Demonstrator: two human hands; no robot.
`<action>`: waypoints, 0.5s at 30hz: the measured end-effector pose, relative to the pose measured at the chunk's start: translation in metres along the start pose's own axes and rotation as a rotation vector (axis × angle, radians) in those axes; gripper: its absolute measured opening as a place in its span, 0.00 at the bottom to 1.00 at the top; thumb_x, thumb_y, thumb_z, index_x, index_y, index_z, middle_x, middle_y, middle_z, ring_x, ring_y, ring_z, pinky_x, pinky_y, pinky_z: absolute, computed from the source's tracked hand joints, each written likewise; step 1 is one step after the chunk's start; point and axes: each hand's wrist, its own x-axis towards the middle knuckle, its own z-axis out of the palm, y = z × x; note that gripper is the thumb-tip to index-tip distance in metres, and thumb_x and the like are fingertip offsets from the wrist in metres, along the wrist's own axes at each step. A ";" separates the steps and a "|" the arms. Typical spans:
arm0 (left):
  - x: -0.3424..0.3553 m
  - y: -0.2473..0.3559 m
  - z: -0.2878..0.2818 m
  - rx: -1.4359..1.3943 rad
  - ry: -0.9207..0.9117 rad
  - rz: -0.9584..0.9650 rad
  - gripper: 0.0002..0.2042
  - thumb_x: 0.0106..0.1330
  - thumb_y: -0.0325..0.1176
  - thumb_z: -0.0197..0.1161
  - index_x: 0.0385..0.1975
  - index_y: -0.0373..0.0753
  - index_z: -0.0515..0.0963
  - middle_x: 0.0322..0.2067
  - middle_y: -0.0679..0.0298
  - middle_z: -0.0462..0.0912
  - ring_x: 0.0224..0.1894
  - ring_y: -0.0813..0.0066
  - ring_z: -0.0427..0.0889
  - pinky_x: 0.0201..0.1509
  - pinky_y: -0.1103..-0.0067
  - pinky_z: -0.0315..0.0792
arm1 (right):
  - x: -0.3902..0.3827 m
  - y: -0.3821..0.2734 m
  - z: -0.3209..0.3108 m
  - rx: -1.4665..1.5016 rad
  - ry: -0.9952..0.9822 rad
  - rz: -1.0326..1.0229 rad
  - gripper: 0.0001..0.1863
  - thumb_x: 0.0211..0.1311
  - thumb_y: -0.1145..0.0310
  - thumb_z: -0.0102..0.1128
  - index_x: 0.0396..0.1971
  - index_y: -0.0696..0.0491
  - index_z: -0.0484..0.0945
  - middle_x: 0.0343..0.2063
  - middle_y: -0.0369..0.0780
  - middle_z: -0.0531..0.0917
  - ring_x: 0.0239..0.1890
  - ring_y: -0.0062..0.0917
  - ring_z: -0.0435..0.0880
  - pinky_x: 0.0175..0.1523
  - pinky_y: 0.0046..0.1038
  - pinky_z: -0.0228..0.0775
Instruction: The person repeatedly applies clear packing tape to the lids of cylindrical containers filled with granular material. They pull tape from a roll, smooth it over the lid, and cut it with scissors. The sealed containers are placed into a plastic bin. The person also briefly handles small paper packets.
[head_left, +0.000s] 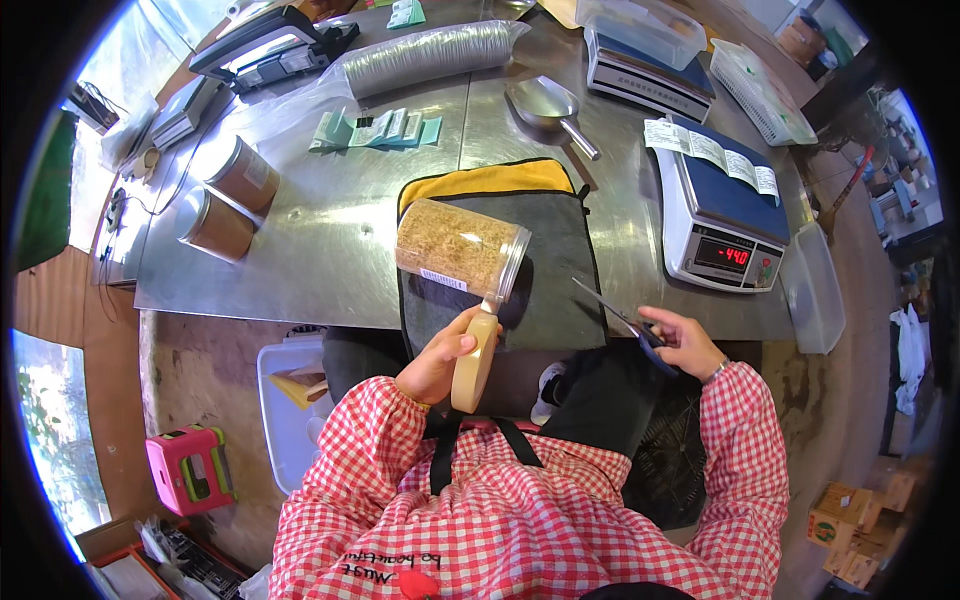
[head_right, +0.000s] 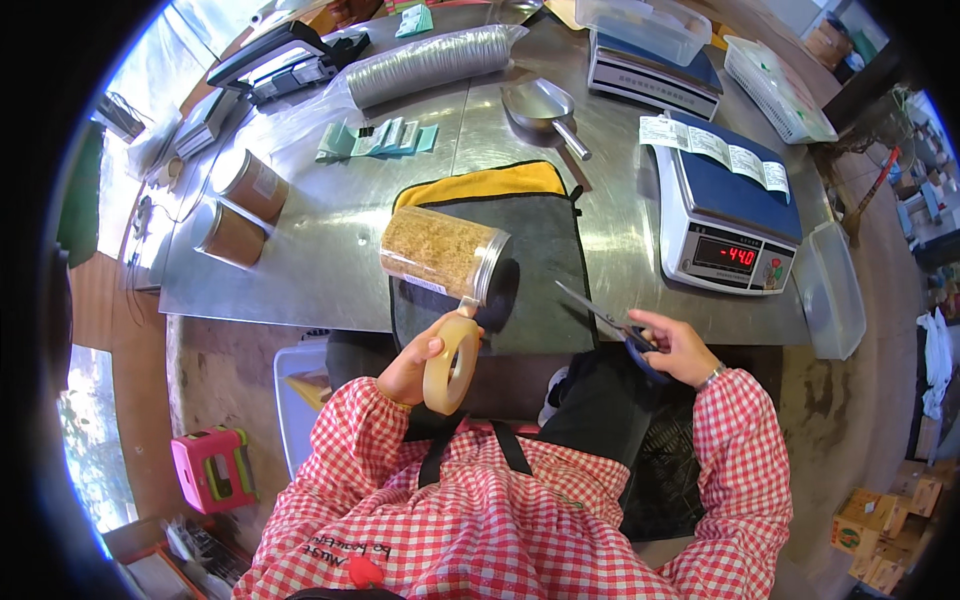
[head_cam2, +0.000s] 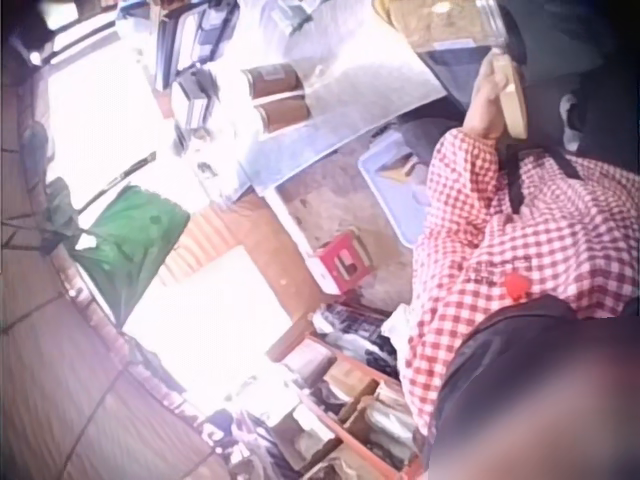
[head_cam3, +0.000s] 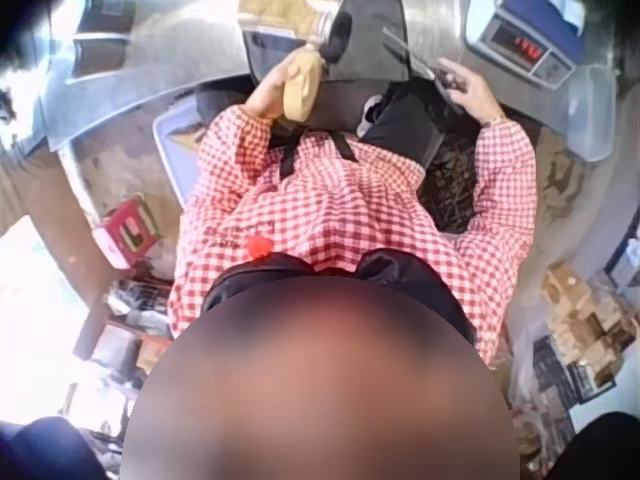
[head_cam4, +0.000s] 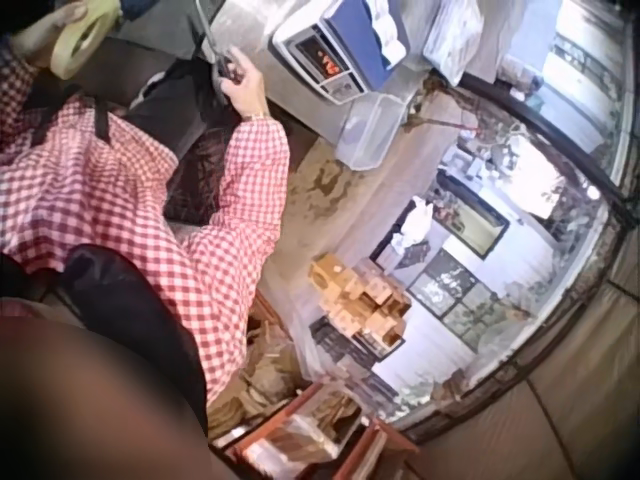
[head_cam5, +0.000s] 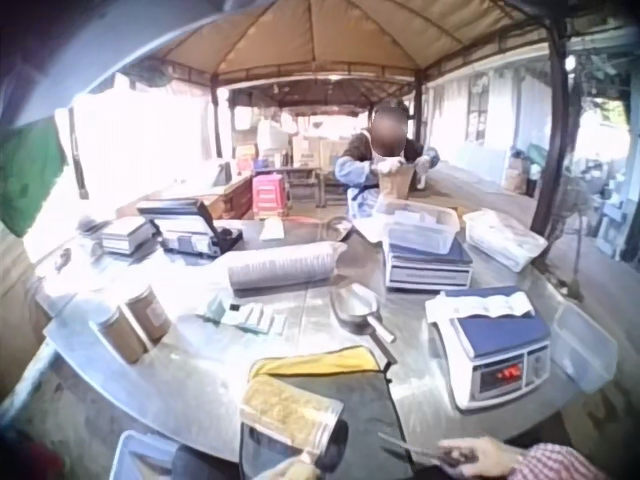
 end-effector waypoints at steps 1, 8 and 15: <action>-0.001 -0.001 -0.002 0.002 -0.001 -0.003 0.39 0.57 0.48 0.63 0.66 0.38 0.57 0.54 0.62 0.70 0.54 0.74 0.69 0.59 0.77 0.62 | -0.004 -0.014 0.009 0.014 -0.021 0.016 0.33 0.55 0.83 0.60 0.63 0.56 0.65 0.38 0.30 0.76 0.39 0.12 0.74 0.48 0.17 0.69; 0.000 -0.003 -0.003 -0.031 -0.004 -0.003 0.40 0.56 0.47 0.64 0.67 0.38 0.55 0.54 0.62 0.71 0.55 0.73 0.69 0.61 0.77 0.61 | 0.026 -0.051 0.044 -0.199 -0.463 -0.049 0.44 0.40 0.59 0.81 0.56 0.57 0.65 0.39 0.34 0.74 0.42 0.18 0.71 0.51 0.22 0.65; -0.001 0.005 -0.003 -0.080 -0.021 -0.032 0.40 0.56 0.47 0.64 0.67 0.38 0.55 0.53 0.63 0.71 0.53 0.74 0.70 0.59 0.78 0.62 | 0.062 -0.056 0.049 -0.197 -0.553 -0.031 0.39 0.46 0.57 0.76 0.54 0.59 0.67 0.38 0.34 0.75 0.40 0.17 0.71 0.49 0.22 0.66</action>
